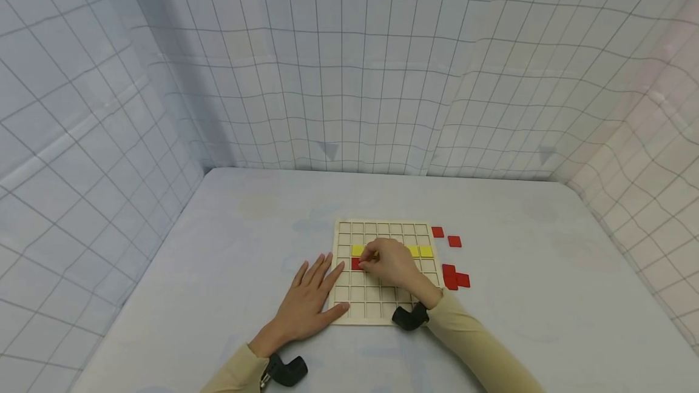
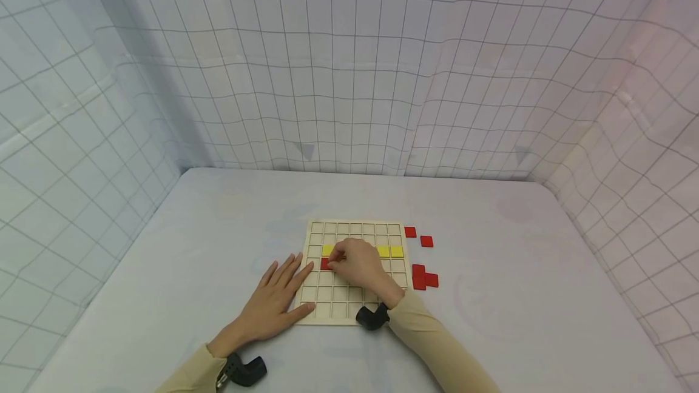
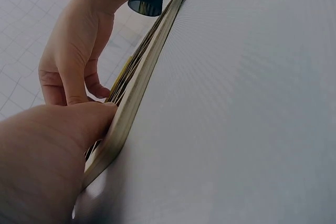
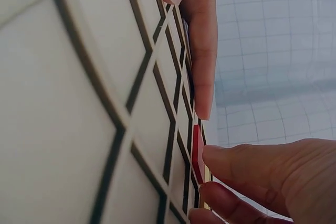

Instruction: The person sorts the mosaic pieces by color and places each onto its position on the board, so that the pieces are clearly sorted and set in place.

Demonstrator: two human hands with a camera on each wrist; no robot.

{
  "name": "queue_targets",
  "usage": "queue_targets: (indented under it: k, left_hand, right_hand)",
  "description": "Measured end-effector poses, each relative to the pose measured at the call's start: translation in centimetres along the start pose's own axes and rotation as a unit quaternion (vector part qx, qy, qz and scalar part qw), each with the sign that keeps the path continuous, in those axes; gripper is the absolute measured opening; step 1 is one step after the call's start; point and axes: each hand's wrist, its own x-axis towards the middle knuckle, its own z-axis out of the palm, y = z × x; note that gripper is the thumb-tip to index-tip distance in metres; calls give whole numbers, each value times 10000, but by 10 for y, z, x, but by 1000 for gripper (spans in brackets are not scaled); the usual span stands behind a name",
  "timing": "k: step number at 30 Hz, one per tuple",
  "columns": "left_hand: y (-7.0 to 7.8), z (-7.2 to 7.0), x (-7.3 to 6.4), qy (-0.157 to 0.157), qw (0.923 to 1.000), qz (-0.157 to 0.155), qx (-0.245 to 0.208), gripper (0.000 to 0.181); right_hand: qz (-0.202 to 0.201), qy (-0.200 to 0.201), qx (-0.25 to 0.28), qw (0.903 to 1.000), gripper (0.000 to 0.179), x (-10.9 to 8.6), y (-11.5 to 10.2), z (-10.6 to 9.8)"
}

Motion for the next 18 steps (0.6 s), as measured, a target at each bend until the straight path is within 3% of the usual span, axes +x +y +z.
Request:
queue_targets:
  k: [9, 18]
  left_hand:
    - [0, 1, 0, 56, 10000, 12, -57, 74]
    - [-1, 3, 0, 52, 10000, 4, -71, 74]
  right_hand:
    - [216, 0, 433, 9988, 5, -14, 10, -10]
    - [286, 220, 629, 9974, 6, -35, 28, -34]
